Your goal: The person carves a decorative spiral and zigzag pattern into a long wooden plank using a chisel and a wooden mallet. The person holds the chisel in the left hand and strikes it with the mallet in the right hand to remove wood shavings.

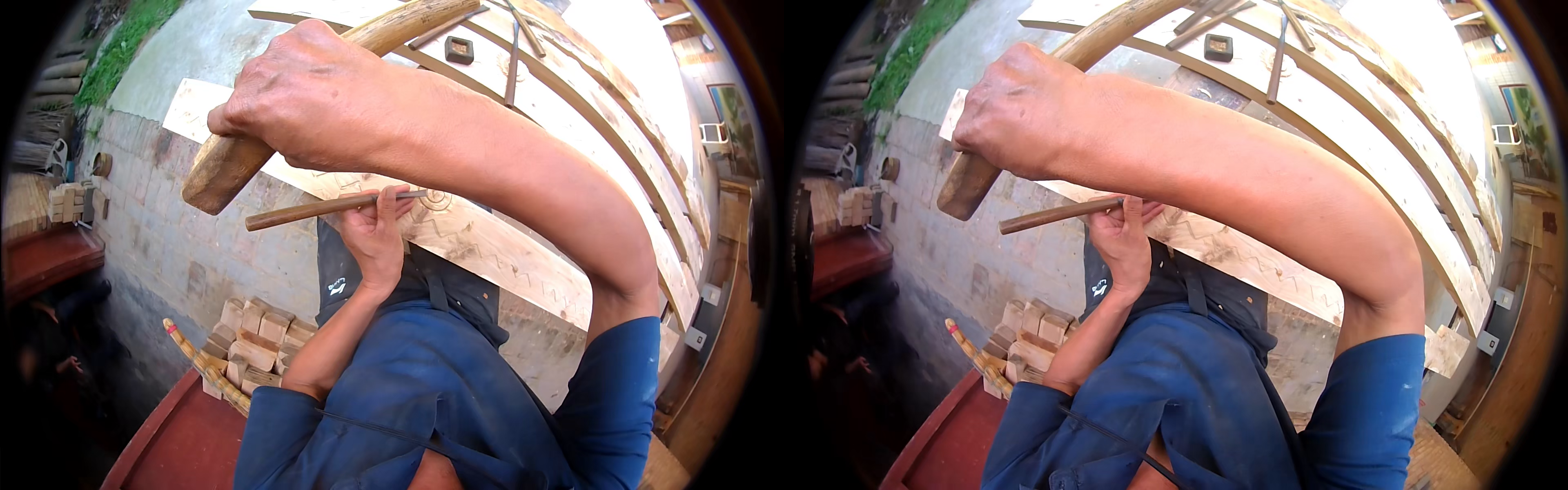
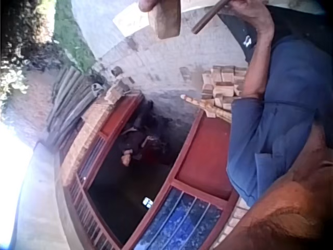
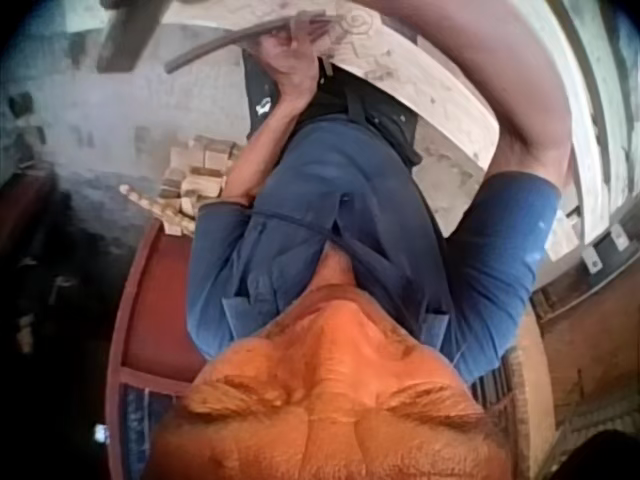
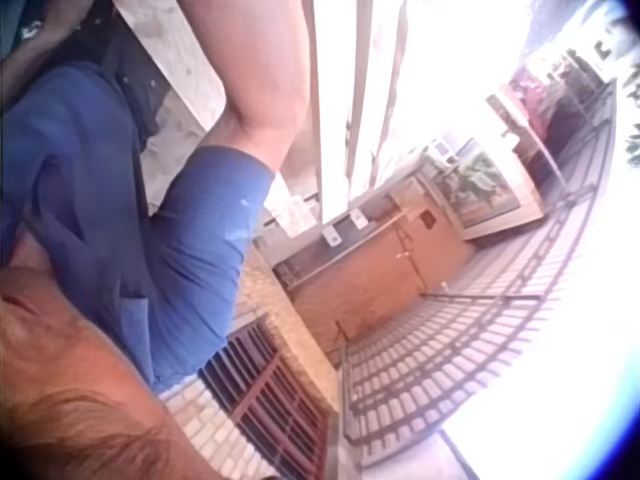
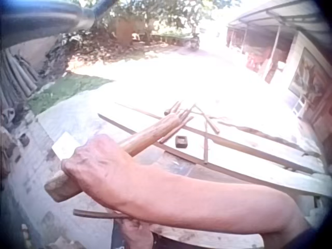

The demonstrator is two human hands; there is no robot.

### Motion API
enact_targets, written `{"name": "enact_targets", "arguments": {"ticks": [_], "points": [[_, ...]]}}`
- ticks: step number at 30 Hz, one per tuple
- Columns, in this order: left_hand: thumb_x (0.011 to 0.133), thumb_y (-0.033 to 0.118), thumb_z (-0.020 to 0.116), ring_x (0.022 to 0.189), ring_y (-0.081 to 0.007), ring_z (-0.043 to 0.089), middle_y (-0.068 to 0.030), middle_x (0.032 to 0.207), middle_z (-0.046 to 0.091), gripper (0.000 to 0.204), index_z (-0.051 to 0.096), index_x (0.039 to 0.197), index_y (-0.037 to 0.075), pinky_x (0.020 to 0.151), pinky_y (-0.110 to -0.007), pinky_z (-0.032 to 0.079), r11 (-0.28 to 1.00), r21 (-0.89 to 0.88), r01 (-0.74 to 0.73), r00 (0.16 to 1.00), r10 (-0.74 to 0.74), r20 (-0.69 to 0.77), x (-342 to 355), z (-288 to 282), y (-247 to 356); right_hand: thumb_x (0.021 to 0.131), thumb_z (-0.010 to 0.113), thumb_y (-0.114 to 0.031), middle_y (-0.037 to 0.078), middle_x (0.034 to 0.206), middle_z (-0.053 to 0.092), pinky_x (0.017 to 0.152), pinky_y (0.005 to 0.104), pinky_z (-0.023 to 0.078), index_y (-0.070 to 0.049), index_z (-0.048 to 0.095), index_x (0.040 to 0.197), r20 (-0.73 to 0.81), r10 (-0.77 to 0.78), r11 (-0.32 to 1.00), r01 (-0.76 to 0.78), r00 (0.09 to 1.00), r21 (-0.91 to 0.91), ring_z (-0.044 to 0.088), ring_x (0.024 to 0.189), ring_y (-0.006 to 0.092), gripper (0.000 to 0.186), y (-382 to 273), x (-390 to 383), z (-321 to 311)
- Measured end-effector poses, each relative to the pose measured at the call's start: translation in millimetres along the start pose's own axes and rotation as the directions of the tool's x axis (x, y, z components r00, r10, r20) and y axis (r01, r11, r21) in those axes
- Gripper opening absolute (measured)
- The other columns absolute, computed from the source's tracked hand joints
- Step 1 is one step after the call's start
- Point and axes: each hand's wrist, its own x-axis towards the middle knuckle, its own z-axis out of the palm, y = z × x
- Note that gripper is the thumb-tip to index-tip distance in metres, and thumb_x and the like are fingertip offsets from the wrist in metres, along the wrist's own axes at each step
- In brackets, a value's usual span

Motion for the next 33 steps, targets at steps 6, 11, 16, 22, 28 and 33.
{"name": "enact_targets", "arguments": {"ticks": [6, 11, 16, 22, 28, 33], "points": [[0.108, 0.011, 0.065, 0.091, -0.0222, 0.077, -0.0180, 0.103, 0.074, 0.022, 0.049, 0.111, -0.003, 0.084, -0.035, 0.067, 1.000, -0.005, 0.007, 1.000, -0.007, 0.007, -2, 7, -12, 0.082, 0.072, -0.010, 0.007, 0.080, 0.074, 0.068, 0.0414, 0.056, -0.016, 0.077, 0.098, 0.017, -0.027, 0.999, 0.027, 1.000, -0.019, 0.076, 0.085, 0.0292, 0.018, -1, -8, -1], [0.107, 0.010, 0.065, 0.091, -0.0192, 0.077, -0.0148, 0.099, 0.073, 0.020, 0.050, 0.110, -0.003, 0.083, -0.034, 0.067, 0.999, 0.035, -0.009, 1.000, 0.009, 0.018, -4, 5, -13, 0.082, 0.073, -0.012, 0.007, 0.081, 0.075, 0.067, 0.0419, 0.056, -0.016, 0.077, 0.097, 0.015, -0.024, 1.000, 0.024, 1.000, 0.002, 0.076, 0.085, 0.0296, 0.016, -3, -7, -2], [0.107, 0.010, 0.065, 0.090, -0.0170, 0.076, -0.0132, 0.095, 0.073, 0.019, 0.052, 0.109, -0.004, 0.082, -0.031, 0.065, 0.979, 0.181, -0.094, 0.995, 0.085, 0.052, -6, -2, -19, 0.083, 0.072, -0.011, 0.007, 0.080, 0.074, 0.067, 0.0422, 0.055, -0.015, 0.076, 0.096, -0.044, -0.061, 0.998, 0.062, 0.997, 0.032, 0.076, 0.084, 0.0299, 0.015, -6, -4, 0], [0.100, 0.005, 0.068, 0.088, -0.0177, 0.072, -0.0095, 0.092, 0.077, 0.016, 0.068, 0.110, -0.008, 0.082, -0.031, 0.056, 0.842, 0.520, -0.144, 0.989, 0.134, 0.058, -12, -15, -21, 0.082, 0.072, -0.011, 0.008, 0.078, 0.073, 0.065, 0.0411, 0.057, -0.013, 0.073, 0.093, -0.086, -0.082, 0.993, 0.089, 0.993, 0.080, 0.076, 0.081, 0.0291, 0.011, -21, 1, 0], [0.096, 0.009, 0.069, 0.097, -0.0335, 0.069, -0.0183, 0.102, 0.072, 0.017, 0.068, 0.108, -0.003, 0.090, -0.045, 0.051, 0.628, 0.570, -0.531, 0.816, 0.561, 0.142, -13, -31, -59, 0.075, 0.080, -0.013, 0.005, 0.082, 0.077, 0.068, 0.0377, 0.059, -0.013, 0.079, 0.079, -0.062, -0.239, 0.969, 0.242, 0.969, 0.051, 0.077, 0.084, 0.0253, 0.004, -35, -10, -26], [0.097, 0.005, 0.066, 0.106, -0.0349, 0.066, -0.0183, 0.114, 0.071, 0.019, 0.068, 0.113, -0.005, 0.095, -0.044, 0.049, 0.556, 0.601, -0.574, 0.791, 0.566, 0.232, -4, -28, -34, 0.071, 0.080, -0.011, 0.006, 0.080, 0.077, 0.069, 0.0377, 0.059, -0.013, 0.079, 0.079, -0.051, -0.187, 0.975, 0.192, 0.981, 0.116, 0.077, 0.085, 0.0266, 0.008, -27, -8, -37]]}}
